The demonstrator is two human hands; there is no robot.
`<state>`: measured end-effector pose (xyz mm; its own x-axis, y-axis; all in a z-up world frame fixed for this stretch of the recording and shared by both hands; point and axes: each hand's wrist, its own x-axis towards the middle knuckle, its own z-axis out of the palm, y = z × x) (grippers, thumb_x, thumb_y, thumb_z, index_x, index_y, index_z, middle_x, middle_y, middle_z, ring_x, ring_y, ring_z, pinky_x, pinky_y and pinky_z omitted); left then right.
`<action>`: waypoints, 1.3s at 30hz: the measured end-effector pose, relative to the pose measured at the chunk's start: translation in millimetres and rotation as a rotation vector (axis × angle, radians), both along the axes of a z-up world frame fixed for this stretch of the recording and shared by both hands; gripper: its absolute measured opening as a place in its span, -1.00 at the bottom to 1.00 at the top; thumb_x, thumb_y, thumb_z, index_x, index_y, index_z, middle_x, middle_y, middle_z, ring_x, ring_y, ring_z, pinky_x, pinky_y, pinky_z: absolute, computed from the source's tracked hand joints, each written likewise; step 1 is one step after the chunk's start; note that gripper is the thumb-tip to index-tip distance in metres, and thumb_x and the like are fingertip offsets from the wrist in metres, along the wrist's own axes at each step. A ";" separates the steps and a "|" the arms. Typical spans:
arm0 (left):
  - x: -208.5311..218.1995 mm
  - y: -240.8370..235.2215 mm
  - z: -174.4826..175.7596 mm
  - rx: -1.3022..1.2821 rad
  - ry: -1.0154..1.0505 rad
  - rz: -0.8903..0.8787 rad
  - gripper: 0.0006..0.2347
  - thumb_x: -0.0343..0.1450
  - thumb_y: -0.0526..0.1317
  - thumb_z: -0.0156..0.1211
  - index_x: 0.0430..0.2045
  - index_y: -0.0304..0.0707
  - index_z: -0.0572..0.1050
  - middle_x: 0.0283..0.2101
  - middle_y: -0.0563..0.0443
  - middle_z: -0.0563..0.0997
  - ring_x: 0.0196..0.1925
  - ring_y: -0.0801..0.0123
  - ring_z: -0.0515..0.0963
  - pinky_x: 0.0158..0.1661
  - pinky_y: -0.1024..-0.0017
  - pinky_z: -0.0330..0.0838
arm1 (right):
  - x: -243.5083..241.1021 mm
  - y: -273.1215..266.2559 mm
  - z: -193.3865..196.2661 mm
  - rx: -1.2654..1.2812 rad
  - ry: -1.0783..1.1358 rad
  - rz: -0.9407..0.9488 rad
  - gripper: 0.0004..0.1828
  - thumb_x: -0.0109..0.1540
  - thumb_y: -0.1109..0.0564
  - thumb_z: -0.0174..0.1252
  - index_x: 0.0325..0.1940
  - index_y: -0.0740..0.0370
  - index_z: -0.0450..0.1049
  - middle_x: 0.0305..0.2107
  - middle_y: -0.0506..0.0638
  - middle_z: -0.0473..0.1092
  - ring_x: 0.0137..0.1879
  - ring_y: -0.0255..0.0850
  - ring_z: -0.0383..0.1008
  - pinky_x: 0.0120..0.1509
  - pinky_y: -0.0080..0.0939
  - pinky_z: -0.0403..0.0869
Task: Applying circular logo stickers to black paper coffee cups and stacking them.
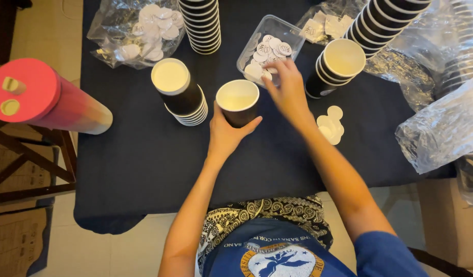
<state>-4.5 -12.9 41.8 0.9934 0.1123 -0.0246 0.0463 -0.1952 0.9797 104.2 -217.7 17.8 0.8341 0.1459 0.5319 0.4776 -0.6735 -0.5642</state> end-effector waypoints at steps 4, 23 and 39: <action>6.1 -1.5 -11.0 0.027 -0.042 0.016 -0.01 0.15 0.02 0.77 0.38 -0.38 0.18 0.41 -0.50 0.38 0.51 -0.30 0.33 0.42 -0.24 0.24 | 76.2 7.1 -27.9 -0.315 0.169 0.009 -0.60 0.18 0.10 0.54 0.07 -0.01 0.62 -0.10 -0.01 0.48 0.06 0.04 0.60 0.11 0.02 0.62; -31.8 9.3 -18.1 -0.040 -0.255 -0.051 0.00 0.28 -0.17 0.62 0.54 -0.34 -0.07 0.54 -0.36 0.21 0.62 -0.03 0.21 0.57 0.04 0.09 | -1.1 -3.2 60.1 -0.062 0.081 -0.018 -0.92 0.31 0.10 0.49 -0.13 0.08 0.79 -0.40 -0.04 0.51 -0.33 -0.17 0.46 -0.14 -0.14 0.39; -105.8 -42.5 16.7 -0.408 -0.050 -0.100 -0.81 0.39 -0.42 0.50 -0.15 -0.41 0.68 -0.24 -0.18 0.79 -0.15 0.30 0.80 -0.04 0.35 0.71 | -208.5 -20.4 65.5 0.353 0.055 0.164 -0.74 0.14 0.45 0.39 -0.09 0.40 0.73 -0.06 0.24 0.66 -0.02 0.03 0.75 0.11 -0.09 0.70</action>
